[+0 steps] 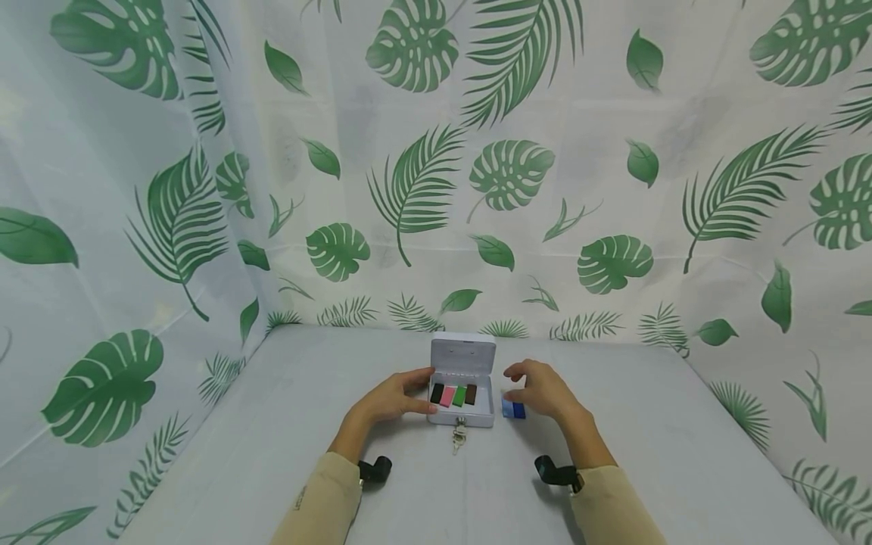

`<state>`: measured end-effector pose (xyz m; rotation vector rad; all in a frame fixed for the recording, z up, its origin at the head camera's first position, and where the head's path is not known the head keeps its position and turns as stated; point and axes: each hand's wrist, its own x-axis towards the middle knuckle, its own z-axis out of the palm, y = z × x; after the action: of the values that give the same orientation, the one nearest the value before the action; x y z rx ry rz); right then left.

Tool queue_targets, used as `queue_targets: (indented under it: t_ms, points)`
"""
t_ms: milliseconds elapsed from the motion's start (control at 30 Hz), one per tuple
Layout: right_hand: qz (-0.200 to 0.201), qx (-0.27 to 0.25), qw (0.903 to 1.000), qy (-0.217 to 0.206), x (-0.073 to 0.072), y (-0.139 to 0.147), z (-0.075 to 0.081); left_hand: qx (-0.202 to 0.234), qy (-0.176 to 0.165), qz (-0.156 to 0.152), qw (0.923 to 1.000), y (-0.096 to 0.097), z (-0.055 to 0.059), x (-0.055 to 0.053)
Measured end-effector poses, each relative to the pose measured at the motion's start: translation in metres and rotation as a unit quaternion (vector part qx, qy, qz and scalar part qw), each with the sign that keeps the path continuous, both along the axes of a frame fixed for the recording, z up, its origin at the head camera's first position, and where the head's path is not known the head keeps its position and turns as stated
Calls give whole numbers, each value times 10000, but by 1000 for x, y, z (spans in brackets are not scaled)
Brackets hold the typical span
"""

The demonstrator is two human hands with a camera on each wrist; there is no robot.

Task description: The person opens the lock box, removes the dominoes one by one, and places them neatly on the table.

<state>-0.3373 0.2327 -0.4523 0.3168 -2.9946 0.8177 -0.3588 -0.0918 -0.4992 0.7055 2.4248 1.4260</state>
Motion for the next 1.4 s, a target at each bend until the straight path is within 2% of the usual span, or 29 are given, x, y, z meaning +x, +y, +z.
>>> queue_targets:
  t_ms: [433, 633, 1033, 1167, 1400]
  points:
    - [14, -106, 9998, 137, 3, -9, 2, 14, -14, 7, 10000, 0, 0, 1]
    - [24, -203, 9989, 416, 4, -13, 6, 21, -8, -8, 10000, 0, 1, 2]
    - [594, -626, 9892, 1183, 7, -23, 9, 52, -25, 0, 10000, 0, -1, 0]
    - [834, -733, 9855, 1285, 7, -27, 9, 29, -24, -13, 10000, -1, -2, -2]
    - [954, -902, 9827, 1307, 8, -35, 7, -23, -26, -56, 10000, -1, -3, -2]
